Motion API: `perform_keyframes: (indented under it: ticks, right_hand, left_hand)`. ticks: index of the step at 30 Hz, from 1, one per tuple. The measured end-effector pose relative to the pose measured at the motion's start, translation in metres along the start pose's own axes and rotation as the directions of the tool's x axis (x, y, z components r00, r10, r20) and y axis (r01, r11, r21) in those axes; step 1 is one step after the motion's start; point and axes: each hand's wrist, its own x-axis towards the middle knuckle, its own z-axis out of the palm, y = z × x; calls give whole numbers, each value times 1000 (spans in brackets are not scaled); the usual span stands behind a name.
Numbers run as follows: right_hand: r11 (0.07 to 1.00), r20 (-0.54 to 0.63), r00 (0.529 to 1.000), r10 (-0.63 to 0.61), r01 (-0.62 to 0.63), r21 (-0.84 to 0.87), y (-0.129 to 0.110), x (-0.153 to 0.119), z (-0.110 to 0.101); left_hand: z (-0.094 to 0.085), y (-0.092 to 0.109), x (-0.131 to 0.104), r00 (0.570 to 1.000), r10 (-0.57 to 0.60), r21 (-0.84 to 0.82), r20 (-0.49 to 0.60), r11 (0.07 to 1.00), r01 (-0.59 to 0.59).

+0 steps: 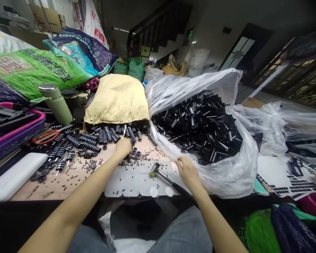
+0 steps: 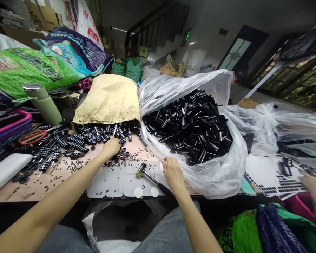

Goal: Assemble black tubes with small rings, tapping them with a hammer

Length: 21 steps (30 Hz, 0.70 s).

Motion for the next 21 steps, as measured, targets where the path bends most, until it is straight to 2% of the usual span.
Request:
perform_keyframes:
  ticks: [3,6,7,8,9,10,11,13,15,16,18,19,21]
  right_hand:
    - [998,-73,996,49,-47,33,9,55,5]
    - [992,-80,996,37,-27,120,17,100,16]
    - [987,-78,996,32,-20,158,19,110,19]
    - [980,-76,997,32,-17,198,20,118,21]
    - [971,-75,996,38,-19,239,21,124,23]
    - [960,-76,996,49,-26,280,21,128,23]
    - [946,-77,995,64,-36,321,22,129,21]
    - [913,-83,991,105,-63,403,20,126,17]
    - [866,-68,988,139,-88,493,12,115,13]
    - [835,-45,989,144,-97,542,5,106,11]
    - [759,35,992,118,-113,642,-14,85,12]
    - [717,84,992,89,-123,687,-25,73,14]
    - [642,174,984,24,-148,752,-50,48,19]
  left_hand:
    - [0,1,-7,1000,17,20,-9,1000,-17]
    - [-4,7,-36,996,65,-4,-55,998,-66]
    - [-5,10,-47,994,79,-70,-69,994,-84]
    - [-6,13,-59,994,78,-207,-78,974,-92]
    - [-6,15,-70,997,55,-375,-59,924,-74]
    - [-6,18,-80,1000,18,-549,-10,836,-21]
    - [-6,19,-88,998,-28,-702,62,709,63]
    - [-6,22,-100,966,-89,-872,241,418,256]
    - [-6,26,-106,924,-114,-913,364,154,379]
    - [-6,29,-107,913,-118,-915,392,60,400]
    - [-5,37,-107,913,-127,-922,387,-36,386]
    - [-5,41,-106,921,-125,-929,369,-41,367]
    - [-4,50,-106,933,-73,-935,353,8,354]
